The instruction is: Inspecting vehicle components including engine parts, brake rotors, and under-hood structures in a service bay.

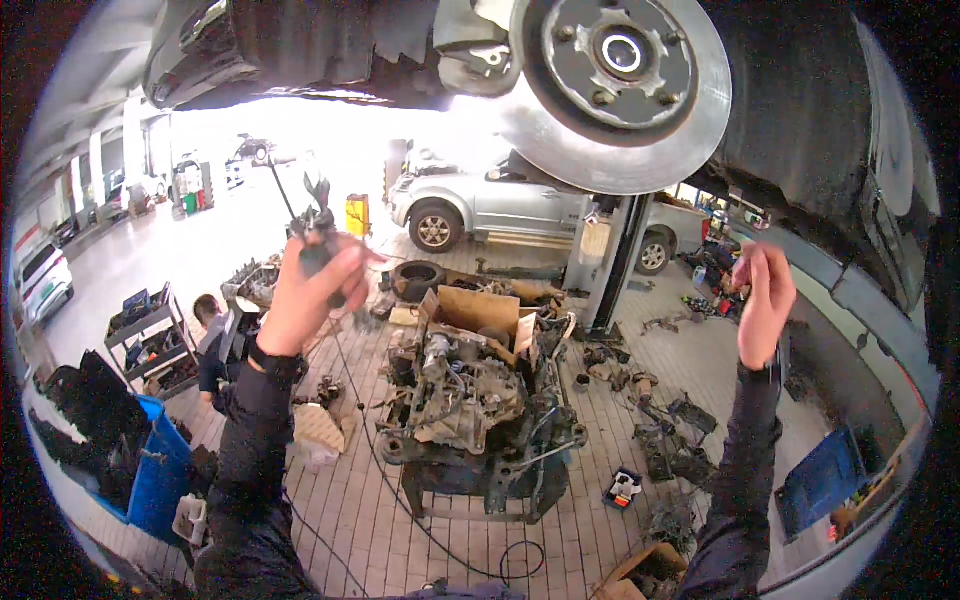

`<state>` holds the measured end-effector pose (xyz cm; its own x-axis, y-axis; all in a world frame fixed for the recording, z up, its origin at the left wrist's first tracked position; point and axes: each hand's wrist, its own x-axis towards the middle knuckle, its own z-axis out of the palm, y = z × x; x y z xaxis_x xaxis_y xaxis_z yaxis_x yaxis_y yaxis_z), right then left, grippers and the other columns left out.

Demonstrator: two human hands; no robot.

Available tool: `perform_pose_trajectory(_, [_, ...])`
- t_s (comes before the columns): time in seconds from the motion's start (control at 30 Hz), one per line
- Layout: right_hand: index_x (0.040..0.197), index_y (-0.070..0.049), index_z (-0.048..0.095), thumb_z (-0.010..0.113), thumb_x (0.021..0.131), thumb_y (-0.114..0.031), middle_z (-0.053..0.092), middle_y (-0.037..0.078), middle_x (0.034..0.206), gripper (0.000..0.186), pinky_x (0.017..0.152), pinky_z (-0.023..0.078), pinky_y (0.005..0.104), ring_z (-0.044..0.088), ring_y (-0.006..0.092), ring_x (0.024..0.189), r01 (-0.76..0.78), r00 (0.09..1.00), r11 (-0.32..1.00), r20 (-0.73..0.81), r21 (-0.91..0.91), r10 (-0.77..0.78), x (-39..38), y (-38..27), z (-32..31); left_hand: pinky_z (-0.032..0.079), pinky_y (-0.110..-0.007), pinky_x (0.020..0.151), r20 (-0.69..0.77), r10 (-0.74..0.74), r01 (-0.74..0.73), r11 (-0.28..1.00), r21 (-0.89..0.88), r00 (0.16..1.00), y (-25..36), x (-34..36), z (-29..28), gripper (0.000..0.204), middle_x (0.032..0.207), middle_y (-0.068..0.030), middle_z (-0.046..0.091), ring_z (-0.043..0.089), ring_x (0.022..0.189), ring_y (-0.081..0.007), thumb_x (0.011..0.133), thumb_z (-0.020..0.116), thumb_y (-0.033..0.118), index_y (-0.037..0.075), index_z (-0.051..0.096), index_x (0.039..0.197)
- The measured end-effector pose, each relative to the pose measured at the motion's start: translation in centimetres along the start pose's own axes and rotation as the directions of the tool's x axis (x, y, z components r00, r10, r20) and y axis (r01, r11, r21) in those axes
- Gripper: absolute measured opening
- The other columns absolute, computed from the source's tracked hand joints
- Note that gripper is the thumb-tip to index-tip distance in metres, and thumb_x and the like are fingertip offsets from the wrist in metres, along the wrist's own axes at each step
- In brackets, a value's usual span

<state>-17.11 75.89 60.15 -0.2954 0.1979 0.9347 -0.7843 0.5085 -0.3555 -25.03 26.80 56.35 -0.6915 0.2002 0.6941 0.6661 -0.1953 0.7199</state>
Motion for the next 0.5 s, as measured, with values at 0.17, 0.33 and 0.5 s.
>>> perform_pose_trajectory(0.17, [0.106,0.0,0.063,0.055,0.098,-0.008,0.06,0.002,0.086,0.015,0.068,0.042,0.0228,0.053,0.0077,0.075,0.299,0.952,0.949,-0.04,-0.102,-0.305,5.1,-4.5,8.7,0.036,-0.022,0.051,0.042,0.241,-0.245,0.954,0.175,0.97,1.5,4.9,1.9,0.02,0.061,0.0019,0.056,0.048,0.052,-0.0055,0.093,0.063,0.016,-0.001,0.073,0.099])
perform_pose_trajectory(0.33, [0.108,-0.003,0.066,0.067,0.085,-0.006,0.061,0.01,0.089,0.023,0.071,0.048,0.032,0.059,0.0217,0.078,0.58,0.797,0.687,0.13,-0.437,-0.59,5.4,-7.5,13.8,0.034,-0.021,0.049,-0.059,0.309,-0.295,0.94,0.172,0.949,0.1,6.1,3.3,0.02,0.06,0.003,0.056,0.046,0.051,-0.0041,0.094,0.064,0.017,0.0,0.074,0.099])
perform_pose_trajectory(0.5, [0.105,-0.006,0.068,0.073,0.08,-0.009,0.059,0.01,0.088,0.026,0.072,0.046,0.0364,0.057,0.027,0.082,0.672,0.685,0.571,0.101,-0.473,-0.722,7.3,-7.8,15.9,0.035,-0.019,0.05,-0.104,0.378,-0.356,0.917,0.182,0.92,0.7,6.5,5.1,0.017,0.063,0.0033,0.058,0.046,0.053,-0.0031,0.093,0.065,0.012,-0.001,0.074,0.1])
